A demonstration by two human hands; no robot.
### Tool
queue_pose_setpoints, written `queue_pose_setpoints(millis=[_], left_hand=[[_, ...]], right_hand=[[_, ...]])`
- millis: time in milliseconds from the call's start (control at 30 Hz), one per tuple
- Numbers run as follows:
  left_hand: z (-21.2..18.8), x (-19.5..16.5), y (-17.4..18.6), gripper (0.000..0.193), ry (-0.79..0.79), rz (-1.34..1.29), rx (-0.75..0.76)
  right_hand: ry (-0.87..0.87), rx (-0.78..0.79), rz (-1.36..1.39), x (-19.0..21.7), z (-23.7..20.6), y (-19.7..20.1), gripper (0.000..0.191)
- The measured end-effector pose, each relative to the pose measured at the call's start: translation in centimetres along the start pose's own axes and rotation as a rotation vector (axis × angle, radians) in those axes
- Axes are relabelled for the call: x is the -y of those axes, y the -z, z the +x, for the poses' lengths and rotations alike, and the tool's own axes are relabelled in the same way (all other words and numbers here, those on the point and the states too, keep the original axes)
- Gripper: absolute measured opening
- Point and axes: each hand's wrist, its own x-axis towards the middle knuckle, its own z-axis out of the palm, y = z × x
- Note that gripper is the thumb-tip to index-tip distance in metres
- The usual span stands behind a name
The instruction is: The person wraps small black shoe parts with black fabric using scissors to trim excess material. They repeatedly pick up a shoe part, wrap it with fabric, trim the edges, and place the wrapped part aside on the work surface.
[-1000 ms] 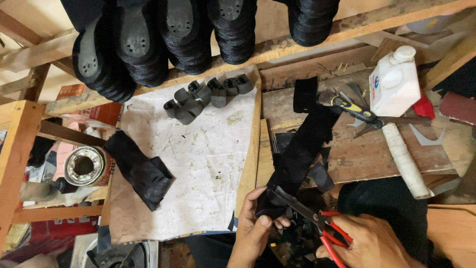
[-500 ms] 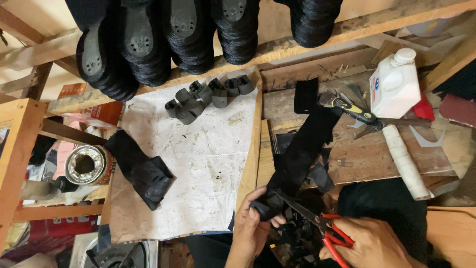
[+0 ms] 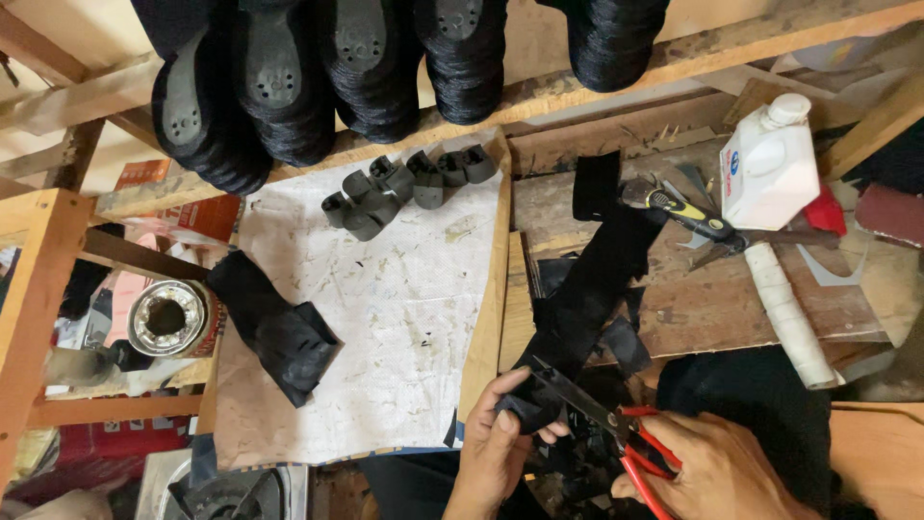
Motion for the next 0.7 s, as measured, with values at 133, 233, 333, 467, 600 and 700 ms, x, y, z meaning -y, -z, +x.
queue_pose_setpoints(millis=[133, 233, 333, 467, 600, 700], left_hand=[[-0.1, 0.1, 0.2, 0.068, 0.036, 0.032, 0.0], [0.0, 0.2, 0.1, 0.067, 0.017, 0.063, 0.059], [0.0, -0.1, -0.1, 0.065, 0.069, 0.092, 0.019], [0.0, -0.7, -0.3, 0.065, 0.072, 0.213, 0.034], [0.1, -0.9, -0.2, 0.065, 0.101, 0.257, 0.007], [0.1, -0.8, 0.3, 0.066, 0.115, 0.271, 0.0]], right_hand=[[-0.055, 0.03, -0.023, 0.4, 0.1, 0.2, 0.067], [-0.111, 0.071, -0.003, 1.1, 0.6, 0.4, 0.068], [-0.151, 0.104, -0.044, 1.7, 0.9, 0.7, 0.065], [-0.134, 0.1, -0.053, 1.4, 1.2, 0.7, 0.064], [-0.149, 0.119, -0.074, 0.0, 1.0, -0.3, 0.069], [-0.109, 0.099, -0.021, -1.0, 0.9, -1.3, 0.061]])
